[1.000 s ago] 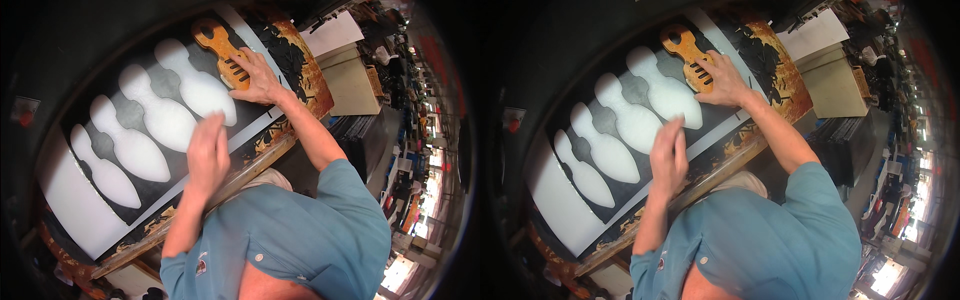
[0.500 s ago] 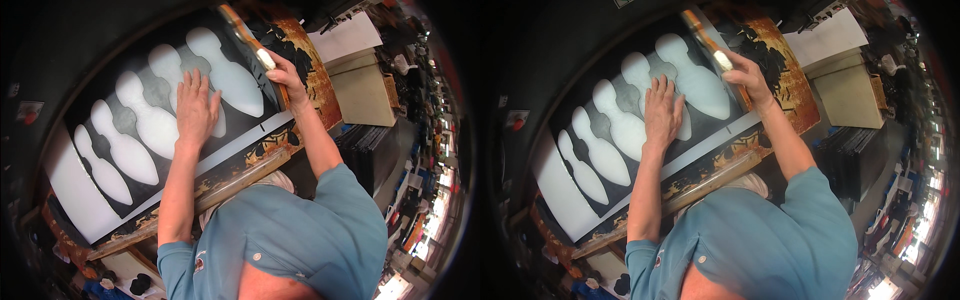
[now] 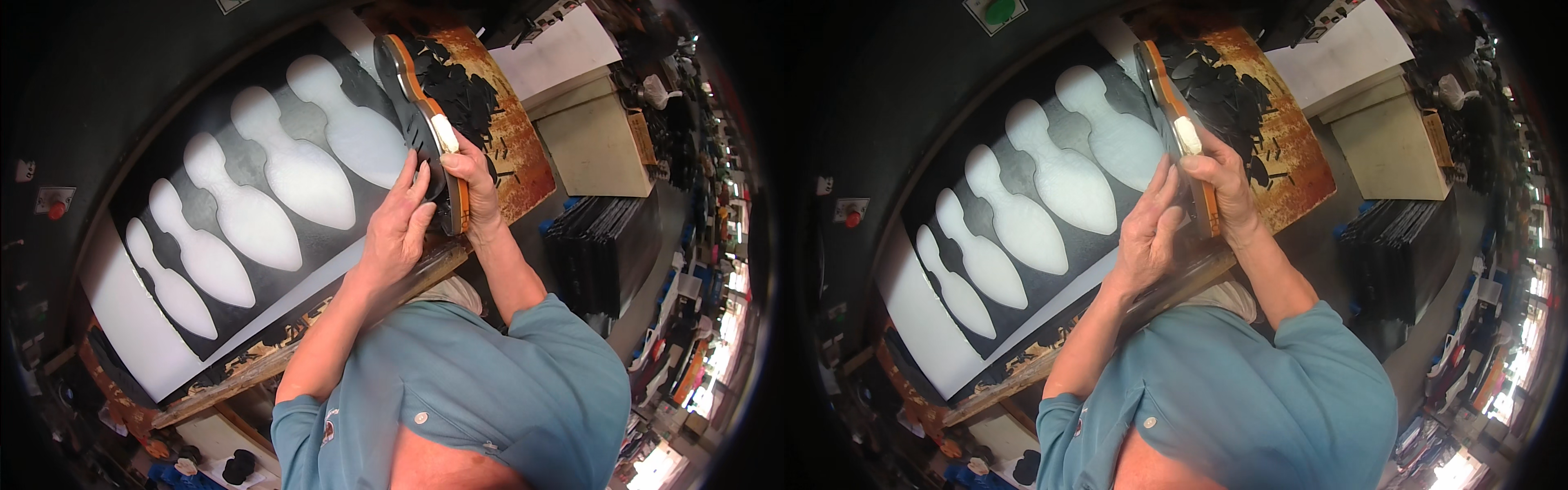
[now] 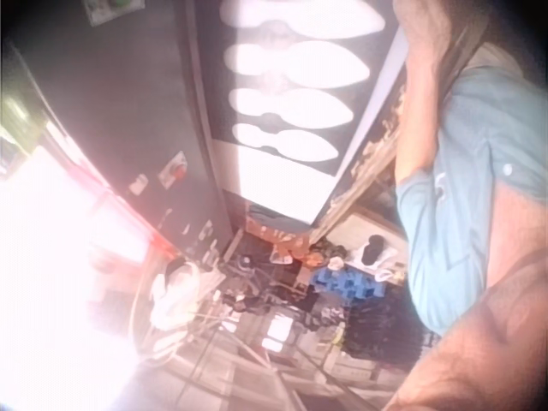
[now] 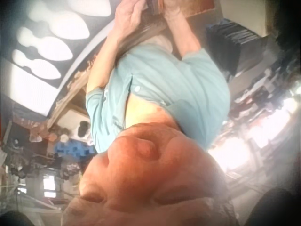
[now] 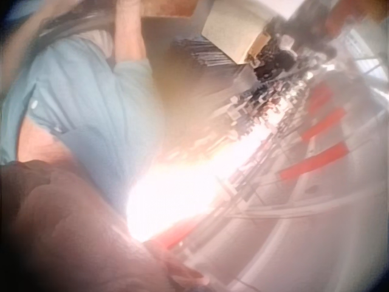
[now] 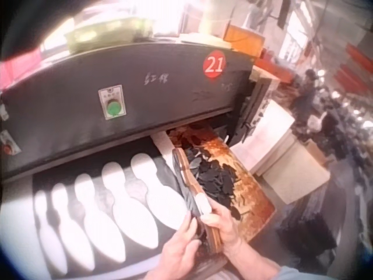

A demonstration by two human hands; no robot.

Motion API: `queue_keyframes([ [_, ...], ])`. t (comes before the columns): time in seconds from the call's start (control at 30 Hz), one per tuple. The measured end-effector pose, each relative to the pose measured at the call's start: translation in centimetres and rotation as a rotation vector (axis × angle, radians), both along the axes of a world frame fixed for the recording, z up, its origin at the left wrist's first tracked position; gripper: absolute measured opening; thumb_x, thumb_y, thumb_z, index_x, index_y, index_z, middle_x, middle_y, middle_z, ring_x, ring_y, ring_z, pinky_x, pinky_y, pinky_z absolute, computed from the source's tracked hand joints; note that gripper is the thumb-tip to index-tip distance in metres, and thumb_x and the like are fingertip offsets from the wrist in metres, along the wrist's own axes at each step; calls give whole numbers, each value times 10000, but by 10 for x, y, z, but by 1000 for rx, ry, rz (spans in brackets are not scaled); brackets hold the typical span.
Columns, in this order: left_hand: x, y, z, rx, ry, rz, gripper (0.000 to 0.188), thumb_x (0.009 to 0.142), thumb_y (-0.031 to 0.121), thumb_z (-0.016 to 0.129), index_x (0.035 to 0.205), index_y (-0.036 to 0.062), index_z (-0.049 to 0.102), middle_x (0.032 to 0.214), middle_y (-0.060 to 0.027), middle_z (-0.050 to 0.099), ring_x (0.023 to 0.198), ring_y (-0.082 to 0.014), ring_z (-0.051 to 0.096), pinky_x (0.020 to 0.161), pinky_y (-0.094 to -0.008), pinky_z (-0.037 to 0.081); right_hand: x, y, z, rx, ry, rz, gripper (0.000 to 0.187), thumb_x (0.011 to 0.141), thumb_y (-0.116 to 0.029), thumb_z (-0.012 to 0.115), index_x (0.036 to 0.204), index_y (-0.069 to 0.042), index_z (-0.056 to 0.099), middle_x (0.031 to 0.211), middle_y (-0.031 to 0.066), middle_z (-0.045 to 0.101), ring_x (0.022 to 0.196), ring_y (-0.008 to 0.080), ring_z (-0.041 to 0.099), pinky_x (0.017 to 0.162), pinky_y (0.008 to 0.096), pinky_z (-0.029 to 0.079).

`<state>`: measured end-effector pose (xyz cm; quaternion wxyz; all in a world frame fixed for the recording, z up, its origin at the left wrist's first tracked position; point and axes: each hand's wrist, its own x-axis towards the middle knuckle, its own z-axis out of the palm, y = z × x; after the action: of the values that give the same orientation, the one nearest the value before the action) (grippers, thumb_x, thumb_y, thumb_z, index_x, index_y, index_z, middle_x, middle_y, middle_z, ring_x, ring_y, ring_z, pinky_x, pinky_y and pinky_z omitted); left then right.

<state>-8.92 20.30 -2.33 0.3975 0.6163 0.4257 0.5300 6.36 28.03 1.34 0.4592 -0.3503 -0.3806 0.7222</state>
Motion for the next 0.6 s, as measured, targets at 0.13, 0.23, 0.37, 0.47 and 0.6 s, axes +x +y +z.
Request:
queue_keyframes([
  [0.13, -30, -14, 2, -546, -25, 308, 340, 1152, 253, 524, 1300, 17, 719, 1246, -147, 736, 1119, -238, 706, 960, -352, 560, 9, -3, 4, -158, 171, 9, 689, 917, -279, 684, 1488, 65, 506, 1245, 159, 713, 1037, 205, 748, 974, 313, 624],
  [0.23, -82, -28, -4, -410, -374, 549, 386, 1174, 324, 502, 1202, 30, 751, 1088, -43, 766, 981, -136, 705, 848, -307, 581, 16, -5, 15, -77, 224, -24, 865, 904, -357, 668, 1619, 28, 372, 1434, 268, 610, 1250, 372, 684, 1115, 434, 575],
  [0.37, -138, -65, -21, -376, -519, 601, 434, 1171, 344, 517, 1320, -31, 676, 1191, -97, 748, 1044, -171, 714, 929, -334, 579, 28, 4, 46, 69, 235, -15, 1024, 857, -434, 729, 1652, 45, 297, 1497, 369, 501, 1322, 467, 618, 1169, 505, 536],
  [0.47, -147, -84, -27, -415, -612, 544, 430, 1170, 342, 521, 1342, -28, 657, 1221, -104, 737, 1076, -180, 707, 944, -345, 572, 38, 27, 75, 216, 402, 101, 1129, 866, -511, 772, 1656, 81, 225, 1560, 433, 344, 1397, 556, 510, 1215, 559, 487],
  [0.6, -135, -96, -18, -489, -741, 487, 372, 1160, 284, 536, 1353, -14, 646, 1295, -109, 711, 1187, -209, 673, 1032, -393, 539, 30, 46, 70, 22, 902, 184, 1229, 787, -510, 919, 1655, 41, 246, 1655, 356, 213, 1516, 500, 334, 1268, 569, 392],
])
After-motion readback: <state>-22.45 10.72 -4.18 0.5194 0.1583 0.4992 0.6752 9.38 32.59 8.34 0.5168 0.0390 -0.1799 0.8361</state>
